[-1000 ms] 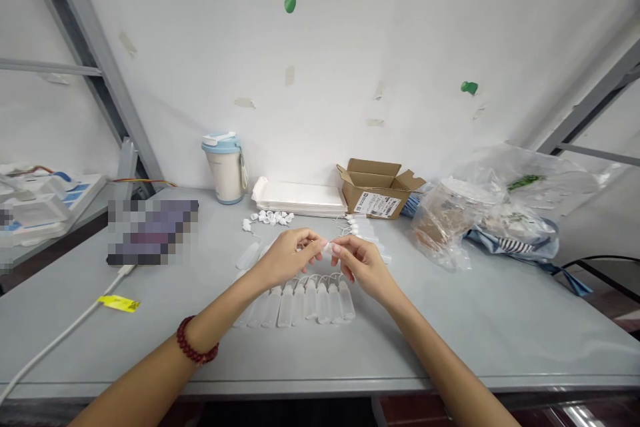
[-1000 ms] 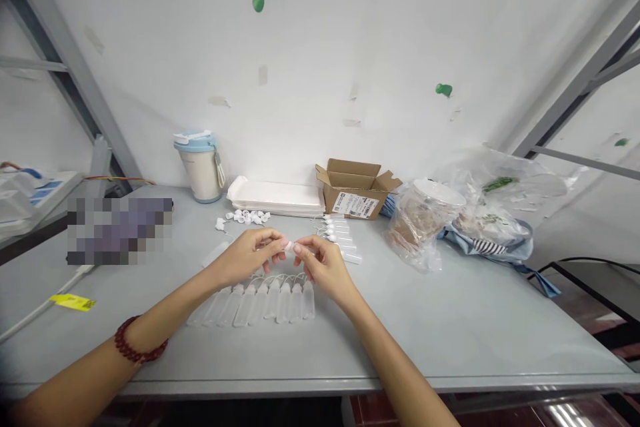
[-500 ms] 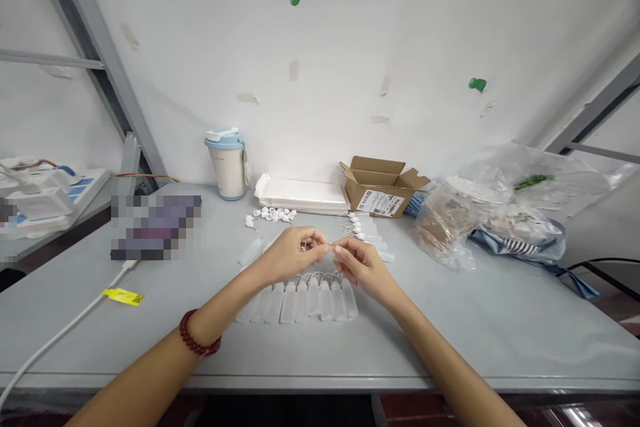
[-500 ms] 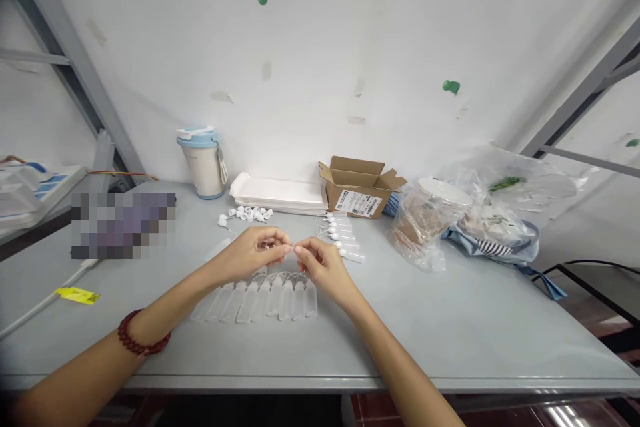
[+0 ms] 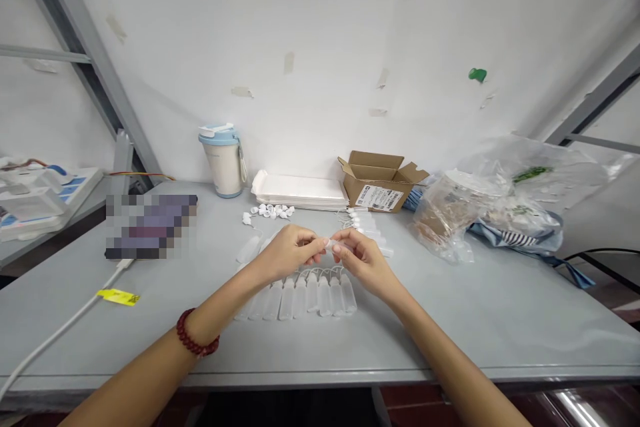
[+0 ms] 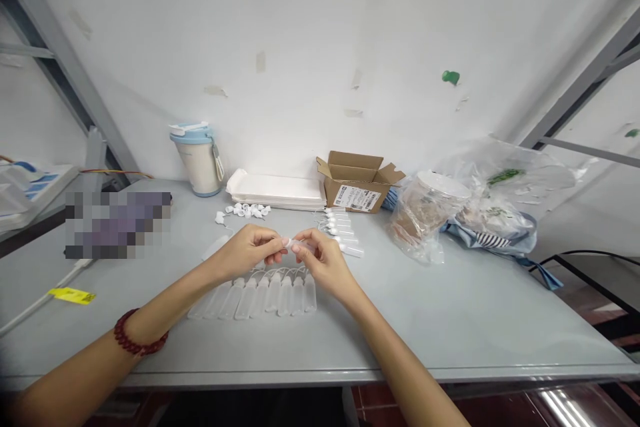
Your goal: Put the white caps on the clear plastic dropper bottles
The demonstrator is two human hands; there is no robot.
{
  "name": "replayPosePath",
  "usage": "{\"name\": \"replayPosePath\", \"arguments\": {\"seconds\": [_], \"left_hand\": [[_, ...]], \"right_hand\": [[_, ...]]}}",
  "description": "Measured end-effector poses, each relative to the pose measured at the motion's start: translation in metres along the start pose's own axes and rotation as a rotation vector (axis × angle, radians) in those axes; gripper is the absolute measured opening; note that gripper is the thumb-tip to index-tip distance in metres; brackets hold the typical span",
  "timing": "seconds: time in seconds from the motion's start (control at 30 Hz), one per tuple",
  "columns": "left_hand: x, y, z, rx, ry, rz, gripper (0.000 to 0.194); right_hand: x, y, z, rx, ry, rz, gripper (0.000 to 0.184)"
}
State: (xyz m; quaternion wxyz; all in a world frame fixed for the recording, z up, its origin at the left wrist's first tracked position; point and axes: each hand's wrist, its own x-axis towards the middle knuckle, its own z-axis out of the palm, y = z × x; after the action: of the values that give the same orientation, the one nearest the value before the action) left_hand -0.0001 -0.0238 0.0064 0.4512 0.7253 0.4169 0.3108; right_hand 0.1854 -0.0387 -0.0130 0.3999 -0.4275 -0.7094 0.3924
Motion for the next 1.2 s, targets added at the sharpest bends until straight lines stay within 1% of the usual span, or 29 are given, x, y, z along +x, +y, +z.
{"name": "replayPosePath", "arguments": {"seconds": [0.1, 0.2, 0.23, 0.3, 0.4, 0.47, 0.63, 0.77, 0.83, 0.9, 0.93, 0.97, 1.03, 1.1, 1.13, 1.2], "left_hand": [[-0.002, 0.005, -0.003, 0.068, -0.008, 0.043, 0.033], [-0.002, 0.005, -0.004, 0.026, -0.004, 0.091, 0.024], [-0.001, 0.004, -0.004, 0.012, 0.005, 0.082, 0.024], [0.001, -0.001, -0.004, 0.007, 0.010, 0.022, 0.032], [0.004, -0.007, -0.003, -0.012, -0.042, -0.060, 0.041], [0.004, -0.007, -0.002, -0.029, -0.064, -0.068, 0.042], [0.001, -0.002, 0.001, 0.069, 0.010, 0.000, 0.035], [0.003, -0.003, 0.004, 0.099, 0.039, 0.076, 0.024], [0.006, -0.006, 0.001, 0.087, 0.051, 0.105, 0.020], [0.009, -0.009, -0.007, 0.123, 0.096, 0.113, 0.020], [0.010, -0.012, -0.014, 0.178, 0.141, 0.108, 0.023], [0.012, -0.015, -0.022, 0.253, 0.205, 0.093, 0.026], [0.014, -0.022, -0.041, 0.471, 0.381, 0.051, 0.033], [0.014, -0.031, -0.060, 0.752, 0.483, -0.078, 0.034], [0.014, -0.034, -0.068, 0.876, 0.496, -0.156, 0.034], [0.013, -0.041, -0.080, 1.016, 0.492, -0.280, 0.036]], "right_hand": [[-0.001, 0.000, 0.000, 0.032, -0.034, 0.020, 0.029], [-0.001, -0.002, 0.002, 0.060, -0.042, 0.043, 0.029], [-0.001, -0.002, 0.003, 0.065, -0.038, 0.044, 0.029], [0.000, -0.003, 0.004, 0.064, -0.018, 0.039, 0.029], [0.001, -0.002, 0.006, 0.063, 0.004, 0.026, 0.030], [0.001, -0.001, 0.006, 0.065, 0.012, 0.015, 0.030], [0.002, 0.001, 0.004, 0.052, 0.084, 0.035, 0.031], [0.004, 0.002, 0.004, 0.111, 0.068, 0.083, 0.033], [0.005, 0.004, 0.005, 0.113, 0.089, 0.098, 0.034], [0.008, 0.007, 0.002, 0.085, 0.171, 0.089, 0.033], [0.009, 0.009, 0.000, 0.068, 0.235, 0.076, 0.033], [0.010, 0.011, -0.004, 0.051, 0.306, 0.060, 0.033], [0.012, 0.015, -0.013, 0.019, 0.439, 0.026, 0.031], [0.014, 0.017, -0.023, 0.008, 0.532, -0.004, 0.029], [0.015, 0.018, -0.028, 0.015, 0.566, -0.015, 0.028], [0.017, 0.022, -0.036, 0.045, 0.612, -0.025, 0.026]]}}
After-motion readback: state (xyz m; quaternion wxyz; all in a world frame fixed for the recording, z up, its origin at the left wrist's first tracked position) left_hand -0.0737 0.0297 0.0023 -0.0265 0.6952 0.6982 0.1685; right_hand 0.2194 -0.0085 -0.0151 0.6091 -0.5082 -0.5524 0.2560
